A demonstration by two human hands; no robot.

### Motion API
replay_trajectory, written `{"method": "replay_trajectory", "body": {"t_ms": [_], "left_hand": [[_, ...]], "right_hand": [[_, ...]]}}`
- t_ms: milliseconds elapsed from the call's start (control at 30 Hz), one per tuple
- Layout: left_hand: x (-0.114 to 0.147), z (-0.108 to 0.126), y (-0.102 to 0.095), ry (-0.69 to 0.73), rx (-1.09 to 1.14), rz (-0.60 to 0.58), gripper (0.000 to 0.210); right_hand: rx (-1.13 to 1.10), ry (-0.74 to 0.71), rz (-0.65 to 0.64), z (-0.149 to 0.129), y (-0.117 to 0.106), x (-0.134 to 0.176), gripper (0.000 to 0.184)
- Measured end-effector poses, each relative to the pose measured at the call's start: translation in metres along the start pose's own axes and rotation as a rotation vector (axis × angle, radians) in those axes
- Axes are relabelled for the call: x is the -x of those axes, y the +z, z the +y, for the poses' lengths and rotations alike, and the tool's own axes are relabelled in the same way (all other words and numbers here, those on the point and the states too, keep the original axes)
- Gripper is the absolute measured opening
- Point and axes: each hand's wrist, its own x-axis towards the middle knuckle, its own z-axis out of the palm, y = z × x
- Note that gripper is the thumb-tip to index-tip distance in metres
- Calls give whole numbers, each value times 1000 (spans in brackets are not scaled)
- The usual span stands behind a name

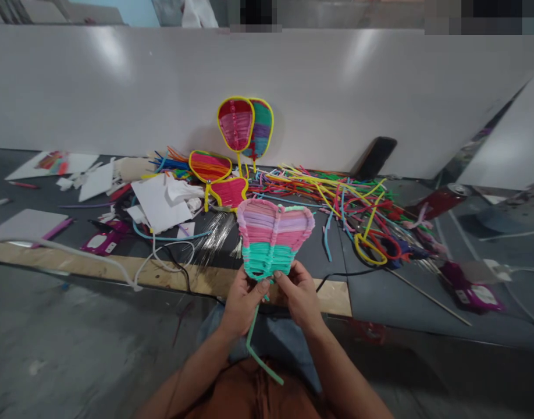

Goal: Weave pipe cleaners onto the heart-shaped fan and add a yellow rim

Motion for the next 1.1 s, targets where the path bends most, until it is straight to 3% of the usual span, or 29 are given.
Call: {"method": "replay_trajectory", "body": {"t_ms": [200,433,1100], "left_hand": [[-1,6,3,-36,-6,67,25],[-4,13,7,-100,113,94,24],[-4,23,11,-189,259,53,27]], "right_hand": [[49,-28,15,-2,3,1,24],[-45,0,-62,4,-1,1,25],[-170,73,-45,10,1,0,22]]}}
